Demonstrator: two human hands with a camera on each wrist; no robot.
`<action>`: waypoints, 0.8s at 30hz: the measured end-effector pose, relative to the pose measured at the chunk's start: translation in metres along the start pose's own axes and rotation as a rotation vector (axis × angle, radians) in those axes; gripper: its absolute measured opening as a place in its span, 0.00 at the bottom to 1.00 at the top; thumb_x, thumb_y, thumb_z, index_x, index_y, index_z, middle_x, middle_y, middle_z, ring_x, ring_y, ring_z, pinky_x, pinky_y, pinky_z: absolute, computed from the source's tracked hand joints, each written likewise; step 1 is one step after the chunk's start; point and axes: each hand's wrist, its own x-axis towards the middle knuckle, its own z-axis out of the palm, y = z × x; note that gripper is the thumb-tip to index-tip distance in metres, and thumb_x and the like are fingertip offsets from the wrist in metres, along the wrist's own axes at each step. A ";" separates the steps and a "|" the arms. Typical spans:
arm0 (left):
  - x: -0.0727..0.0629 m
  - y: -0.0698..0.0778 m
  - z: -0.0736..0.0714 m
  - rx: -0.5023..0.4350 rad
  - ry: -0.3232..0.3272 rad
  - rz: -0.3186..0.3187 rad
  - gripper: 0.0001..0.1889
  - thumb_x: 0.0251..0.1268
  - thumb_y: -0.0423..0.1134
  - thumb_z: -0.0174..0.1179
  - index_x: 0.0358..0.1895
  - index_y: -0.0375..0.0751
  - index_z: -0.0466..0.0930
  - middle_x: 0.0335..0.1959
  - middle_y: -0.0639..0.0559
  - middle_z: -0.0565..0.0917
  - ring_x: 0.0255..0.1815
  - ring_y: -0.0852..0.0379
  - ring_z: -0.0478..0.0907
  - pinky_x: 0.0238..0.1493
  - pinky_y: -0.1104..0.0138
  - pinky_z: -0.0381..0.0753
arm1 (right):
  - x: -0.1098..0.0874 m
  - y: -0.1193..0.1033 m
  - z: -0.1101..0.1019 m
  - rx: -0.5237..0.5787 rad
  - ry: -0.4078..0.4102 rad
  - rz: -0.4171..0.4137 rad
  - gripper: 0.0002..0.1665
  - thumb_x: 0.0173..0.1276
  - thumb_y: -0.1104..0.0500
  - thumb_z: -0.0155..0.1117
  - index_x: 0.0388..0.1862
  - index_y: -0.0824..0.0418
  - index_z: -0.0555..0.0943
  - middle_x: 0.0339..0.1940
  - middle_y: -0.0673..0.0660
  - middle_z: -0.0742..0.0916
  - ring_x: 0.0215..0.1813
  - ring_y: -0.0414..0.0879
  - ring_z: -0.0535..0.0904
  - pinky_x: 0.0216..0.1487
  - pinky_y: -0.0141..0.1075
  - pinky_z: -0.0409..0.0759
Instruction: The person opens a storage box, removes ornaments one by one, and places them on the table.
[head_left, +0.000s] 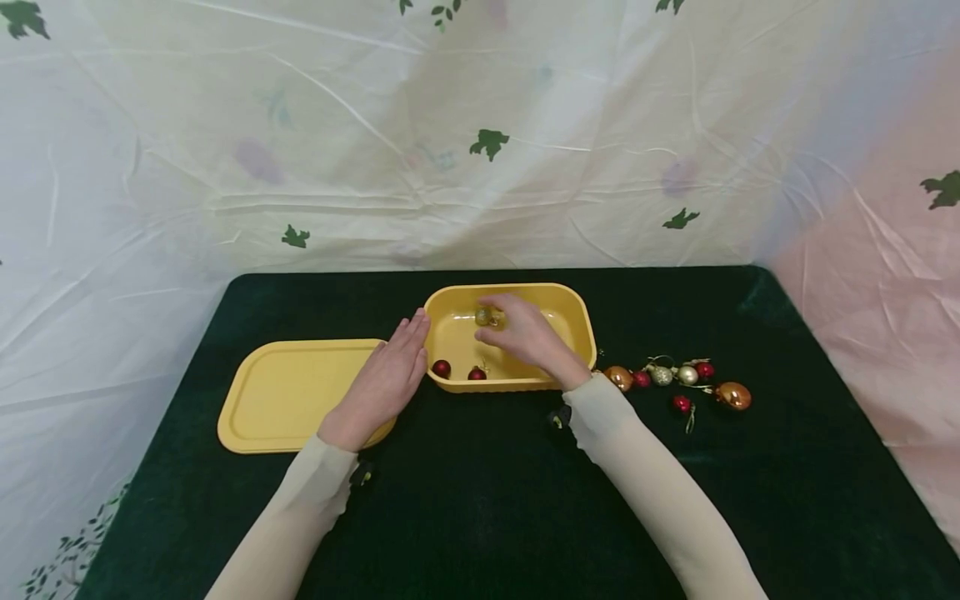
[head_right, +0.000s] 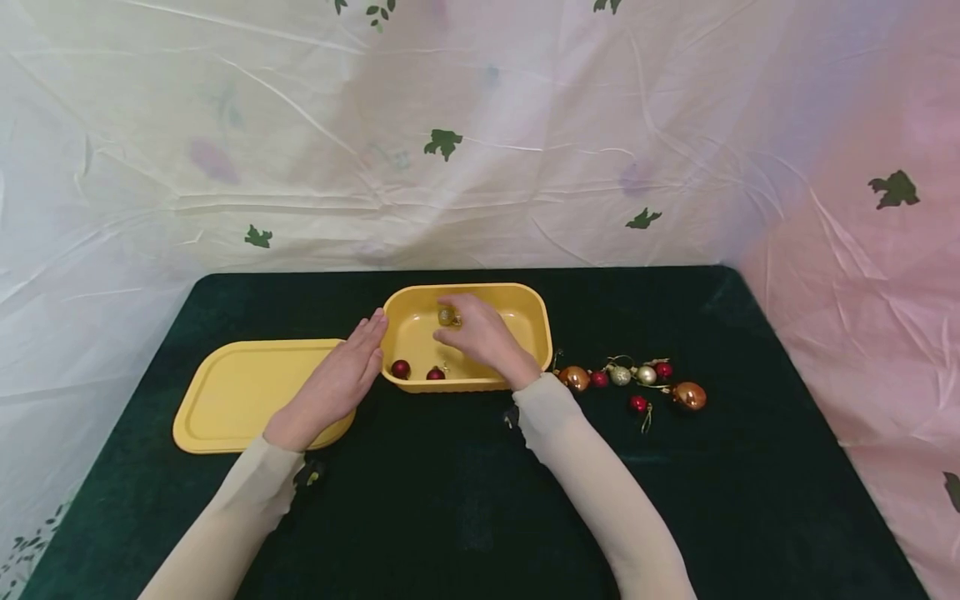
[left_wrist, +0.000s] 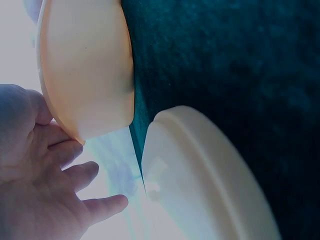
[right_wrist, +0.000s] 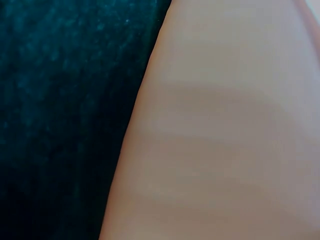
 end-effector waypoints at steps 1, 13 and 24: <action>0.000 0.000 0.000 0.000 0.000 -0.001 0.31 0.87 0.49 0.38 0.85 0.43 0.47 0.86 0.51 0.45 0.85 0.46 0.46 0.79 0.42 0.55 | 0.001 0.000 0.001 -0.003 -0.005 0.002 0.34 0.71 0.52 0.72 0.72 0.60 0.76 0.71 0.59 0.79 0.73 0.55 0.73 0.74 0.51 0.70; -0.001 0.000 0.000 -0.006 -0.001 0.001 0.31 0.87 0.48 0.38 0.85 0.43 0.46 0.86 0.53 0.43 0.85 0.47 0.45 0.79 0.42 0.54 | 0.008 0.001 0.003 -0.037 -0.073 0.041 0.33 0.71 0.54 0.72 0.71 0.62 0.76 0.69 0.60 0.80 0.71 0.55 0.73 0.74 0.50 0.70; -0.001 0.001 0.000 0.008 -0.001 0.005 0.31 0.87 0.48 0.39 0.85 0.43 0.46 0.86 0.52 0.44 0.85 0.47 0.46 0.79 0.41 0.54 | 0.007 0.001 0.005 -0.061 -0.106 0.037 0.25 0.71 0.57 0.72 0.64 0.62 0.82 0.57 0.57 0.86 0.57 0.50 0.79 0.66 0.47 0.76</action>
